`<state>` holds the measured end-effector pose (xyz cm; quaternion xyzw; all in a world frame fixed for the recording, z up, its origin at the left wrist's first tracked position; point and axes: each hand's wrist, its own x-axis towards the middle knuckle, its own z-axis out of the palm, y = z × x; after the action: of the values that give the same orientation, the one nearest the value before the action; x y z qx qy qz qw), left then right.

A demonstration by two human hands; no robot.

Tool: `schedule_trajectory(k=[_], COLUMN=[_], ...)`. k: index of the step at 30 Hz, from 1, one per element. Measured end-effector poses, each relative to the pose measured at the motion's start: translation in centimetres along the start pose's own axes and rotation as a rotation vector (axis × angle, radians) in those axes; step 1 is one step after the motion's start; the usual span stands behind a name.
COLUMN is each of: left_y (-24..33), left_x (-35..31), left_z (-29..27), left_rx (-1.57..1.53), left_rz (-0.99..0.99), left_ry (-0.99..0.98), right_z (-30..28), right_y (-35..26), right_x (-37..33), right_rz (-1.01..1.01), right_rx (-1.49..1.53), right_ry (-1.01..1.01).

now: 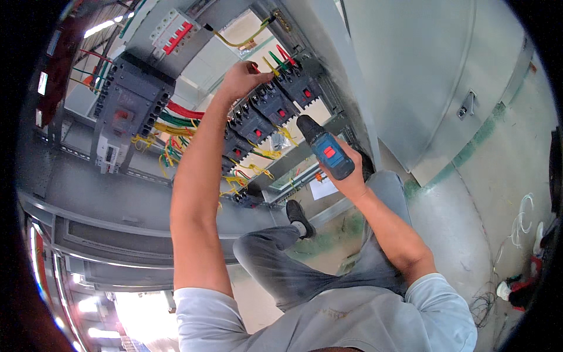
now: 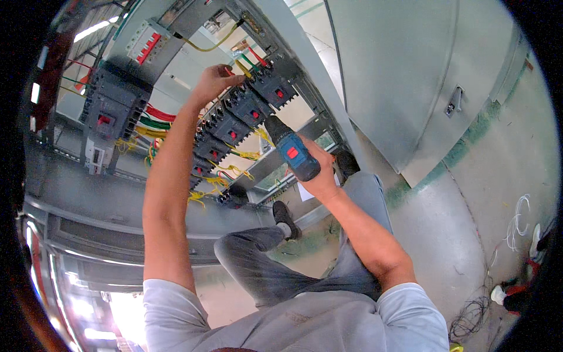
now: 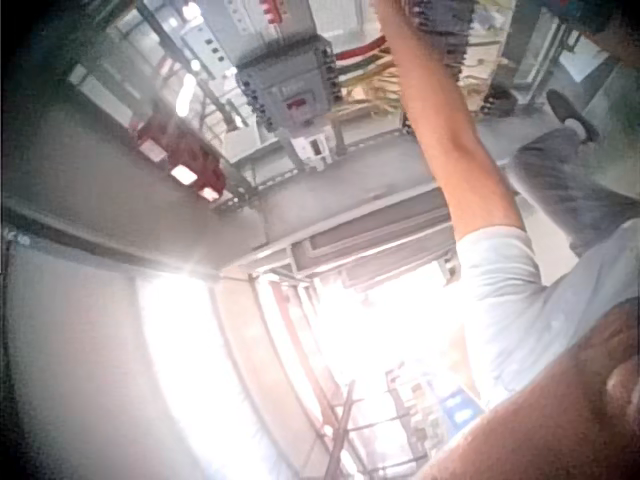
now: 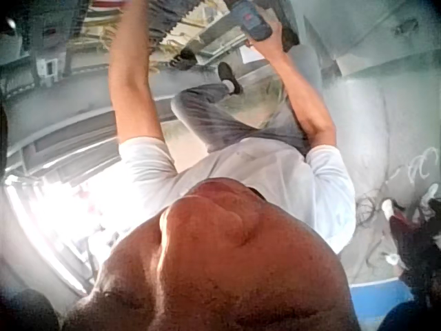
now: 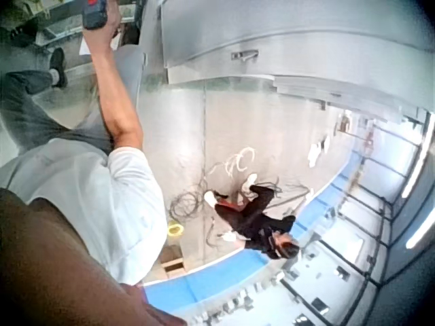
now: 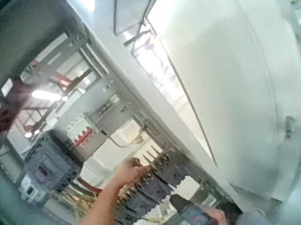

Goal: The person sits on the floor and connects colored wires to terminals inside an open electrical panel. They use a cordless drill to tighten the terminal screws after inserting the wire ends.

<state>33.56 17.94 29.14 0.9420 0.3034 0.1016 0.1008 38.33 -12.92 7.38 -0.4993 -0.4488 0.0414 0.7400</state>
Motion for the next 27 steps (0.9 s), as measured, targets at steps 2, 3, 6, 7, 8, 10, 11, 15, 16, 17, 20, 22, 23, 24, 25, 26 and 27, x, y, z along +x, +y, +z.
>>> schedule_trajectory(k=[2,3,6,7,8,10,11,15,16,17,20,22,23,24,25,26,27], left_y=[-0.1,0.1,-0.6,-1.0,-0.5,0.2,0.5,0.5,0.2,-0.2,-1.2,-1.8,-1.7,-1.7,-1.7,-1.7,-1.7], left_x=[0.2,0.3,0.7,0.8,0.8,0.1,-0.2,-0.1,0.0,0.1,0.7,1.0,1.0,1.0,1.1,1.1,1.1], left_z=[0.1,-0.1,-0.4,-0.4,-0.7,-1.0,-1.4,-3.2,-3.4,-3.3,-3.3,-3.4,-3.4,-3.4,-3.2,-3.2,-3.1], left_rx=[-0.056,-0.099,-0.194,-0.148,-0.105,-0.082,-0.072,-0.256,-0.242,-0.225,-0.192,-0.182,-0.184,-0.186,-0.163,-0.143,-0.123], left_rz=[0.03,0.032,-0.009,-0.029,-0.04,-0.055,-0.063,-0.074,-0.044,-0.015,0.055,0.072,0.07,0.068,0.046,0.023,-0.001], left_ry=[-0.023,-0.051,-0.106,-0.096,-0.088,-0.119,-0.127,-0.177,-0.182,-0.193,-0.259,-0.29,-0.296,-0.301,-0.267,-0.229,-0.191], right_z=[-0.4,-0.7,-0.8,-0.7,-0.7,-0.9,-0.9,-1.4,-1.4,-1.2,-1.1,-1.2,-1.3,-1.3,-1.3,-1.3,-1.3], right_y=[0.3,0.4,1.2,1.6,2.0,2.6,2.8,2.4,2.0,1.9,1.0,1.3,1.4,1.5,1.6,1.5,1.2], right_x=[-0.4,-0.6,-1.1,-1.4,-1.5,-1.7,-1.7,-1.5,-1.3,-1.2,-1.2,-1.3,-1.4,-1.4,-1.4,-1.2,-1.1], right_rz=[0.048,0.069,0.099,0.104,0.132,0.189,0.163,0.132,0.142,0.16,0.167,0.175,0.182,0.183,0.185,0.183,0.172], right_rx=[0.006,0.008,0.062,0.089,0.12,0.183,0.154,0.124,0.137,0.152,0.216,0.197,0.185,0.171,0.159,0.145,0.151], right_ry=[-0.005,-0.008,-0.008,-0.008,-0.011,-0.018,-0.029,-0.061,-0.067,-0.041,-0.006,-0.018,-0.023,-0.033,-0.043,-0.056,-0.055])
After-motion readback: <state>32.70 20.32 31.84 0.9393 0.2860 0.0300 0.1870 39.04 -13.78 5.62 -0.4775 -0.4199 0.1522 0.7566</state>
